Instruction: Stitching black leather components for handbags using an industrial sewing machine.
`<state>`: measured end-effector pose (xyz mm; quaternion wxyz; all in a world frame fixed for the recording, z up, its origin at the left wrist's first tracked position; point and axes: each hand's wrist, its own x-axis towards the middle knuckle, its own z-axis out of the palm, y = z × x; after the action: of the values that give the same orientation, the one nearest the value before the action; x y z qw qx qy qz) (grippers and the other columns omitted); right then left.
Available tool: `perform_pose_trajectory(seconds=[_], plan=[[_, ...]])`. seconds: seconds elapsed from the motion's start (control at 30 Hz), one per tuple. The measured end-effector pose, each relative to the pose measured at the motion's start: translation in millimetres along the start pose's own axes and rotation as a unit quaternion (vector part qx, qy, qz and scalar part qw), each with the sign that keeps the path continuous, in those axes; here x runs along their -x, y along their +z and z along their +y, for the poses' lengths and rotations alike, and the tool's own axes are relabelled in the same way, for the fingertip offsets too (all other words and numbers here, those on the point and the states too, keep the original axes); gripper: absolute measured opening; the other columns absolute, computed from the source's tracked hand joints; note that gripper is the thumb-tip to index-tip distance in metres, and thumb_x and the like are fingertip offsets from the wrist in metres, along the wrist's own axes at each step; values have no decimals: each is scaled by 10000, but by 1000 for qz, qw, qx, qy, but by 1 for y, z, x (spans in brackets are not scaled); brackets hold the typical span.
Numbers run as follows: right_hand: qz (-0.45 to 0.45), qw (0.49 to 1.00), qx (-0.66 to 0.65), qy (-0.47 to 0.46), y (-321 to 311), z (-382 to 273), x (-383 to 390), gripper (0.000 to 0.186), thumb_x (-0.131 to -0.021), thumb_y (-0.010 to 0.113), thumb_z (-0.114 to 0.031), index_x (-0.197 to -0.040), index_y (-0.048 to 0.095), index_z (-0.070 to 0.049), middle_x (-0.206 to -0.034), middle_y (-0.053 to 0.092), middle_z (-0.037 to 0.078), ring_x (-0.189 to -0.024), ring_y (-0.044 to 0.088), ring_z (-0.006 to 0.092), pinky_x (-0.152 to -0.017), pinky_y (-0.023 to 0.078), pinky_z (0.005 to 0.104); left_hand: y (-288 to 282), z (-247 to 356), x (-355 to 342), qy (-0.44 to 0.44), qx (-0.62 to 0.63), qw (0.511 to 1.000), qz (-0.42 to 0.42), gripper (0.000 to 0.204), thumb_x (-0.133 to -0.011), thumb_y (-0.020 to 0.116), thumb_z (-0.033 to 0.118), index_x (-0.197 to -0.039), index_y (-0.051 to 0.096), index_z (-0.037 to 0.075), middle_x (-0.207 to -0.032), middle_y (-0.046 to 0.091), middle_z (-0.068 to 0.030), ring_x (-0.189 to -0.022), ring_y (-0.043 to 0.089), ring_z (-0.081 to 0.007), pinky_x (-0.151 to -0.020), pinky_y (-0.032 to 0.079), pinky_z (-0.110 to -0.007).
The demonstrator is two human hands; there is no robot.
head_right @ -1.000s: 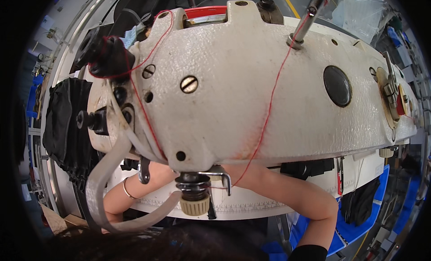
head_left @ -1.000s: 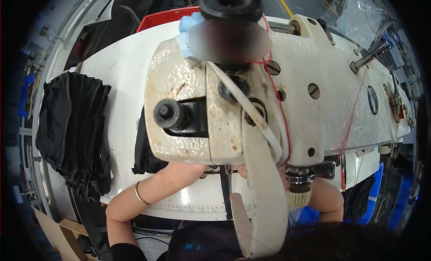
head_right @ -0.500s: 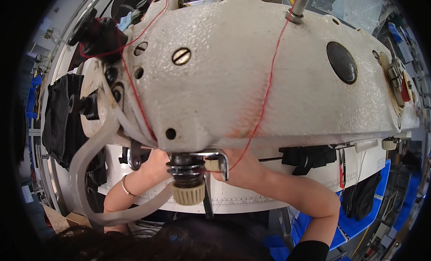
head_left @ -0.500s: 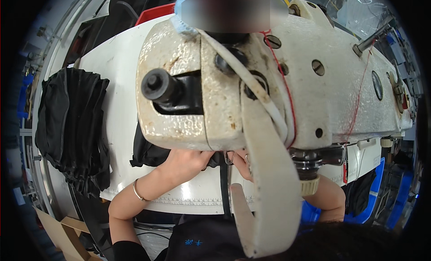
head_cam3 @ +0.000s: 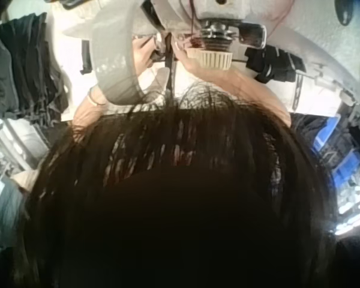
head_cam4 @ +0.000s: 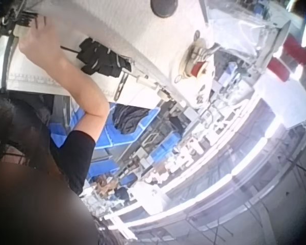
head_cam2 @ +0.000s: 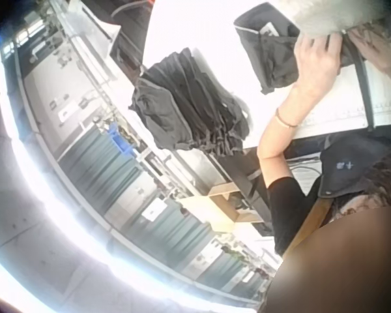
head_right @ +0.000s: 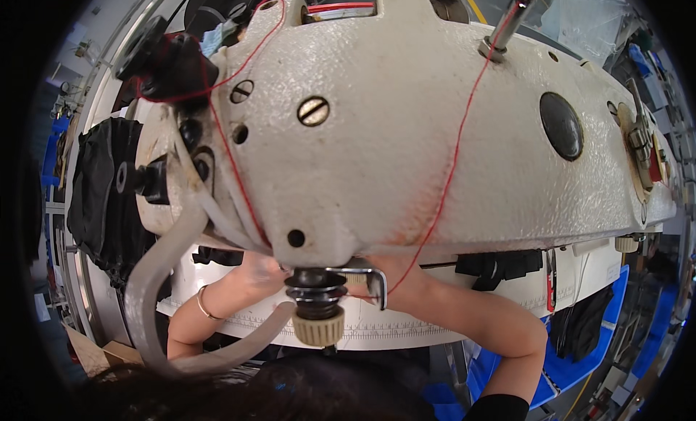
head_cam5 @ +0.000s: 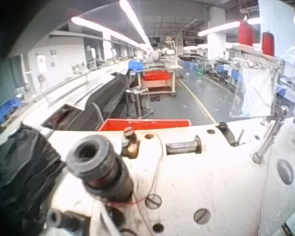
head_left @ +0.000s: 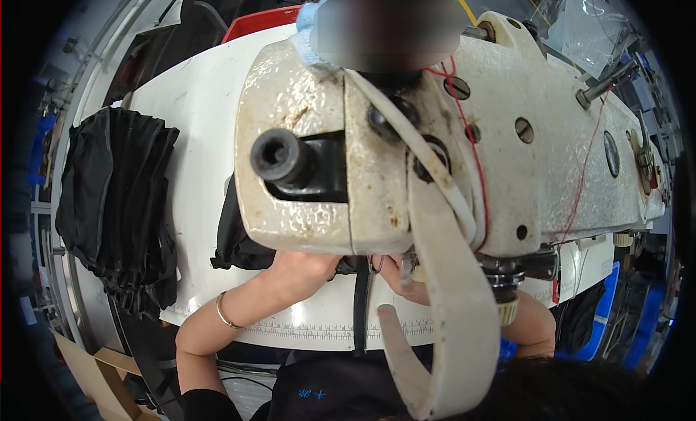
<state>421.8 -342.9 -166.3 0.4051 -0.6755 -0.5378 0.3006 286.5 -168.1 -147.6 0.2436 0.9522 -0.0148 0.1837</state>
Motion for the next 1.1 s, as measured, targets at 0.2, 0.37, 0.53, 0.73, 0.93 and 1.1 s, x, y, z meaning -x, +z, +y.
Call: perform_pose_trajectory(seconds=[0.2,0.37,0.53,0.73,0.93,1.1], plan=[[12,1000,-5,-1,-3,1,3,304,-700,611,-77,-1003,613,-75,-805,631,127,-749,631,250,-677,503,331,-6,4,-7,44,-72,996,4,332,-571,602,-37,-893,658,22,-851,622,-120,-808,614,-316,-687,498,-427],[24,1000,-19,5,-4,0,4,303,-695,609,-67,-997,615,-74,-796,630,120,-737,629,237,-671,501,325,-15,3,-7,-29,-40,992,-120,264,-684,577,16,-941,639,13,-942,641,-178,-805,619,-377,-755,499,-460],[53,997,-53,0,-5,2,7,303,-690,607,-57,-992,617,-73,-788,629,114,-726,628,224,-665,500,318,-8,-3,-9,23,-36,998,-52,321,-547,621,-19,-865,645,16,-826,606,-141,-792,598,-344,-680,488,-438],[113,986,60,-108,-1,18,1,265,-653,587,-16,-908,627,-76,-777,623,71,-656,611,178,-622,493,299,-6,-7,-9,67,-37,997,0,342,-526,621,1,-867,647,-9,-892,603,-160,-856,588,-362,-719,491,-462],[178,821,467,-275,1,36,-4,128,-610,586,-42,-737,585,-61,-795,597,42,-562,578,162,-463,468,294,-11,-7,-12,87,-58,995,0,348,-508,620,21,-853,660,-6,-909,604,-147,-884,593,-339,-718,508,-440],[135,807,504,-275,2,42,2,185,-593,597,-72,-774,612,-37,-752,572,38,-564,550,154,-417,432,295,-13,-12,-15,81,-70,994,-28,358,-495,627,29,-850,665,6,-915,602,-153,-910,589,-329,-753,500,-444]])
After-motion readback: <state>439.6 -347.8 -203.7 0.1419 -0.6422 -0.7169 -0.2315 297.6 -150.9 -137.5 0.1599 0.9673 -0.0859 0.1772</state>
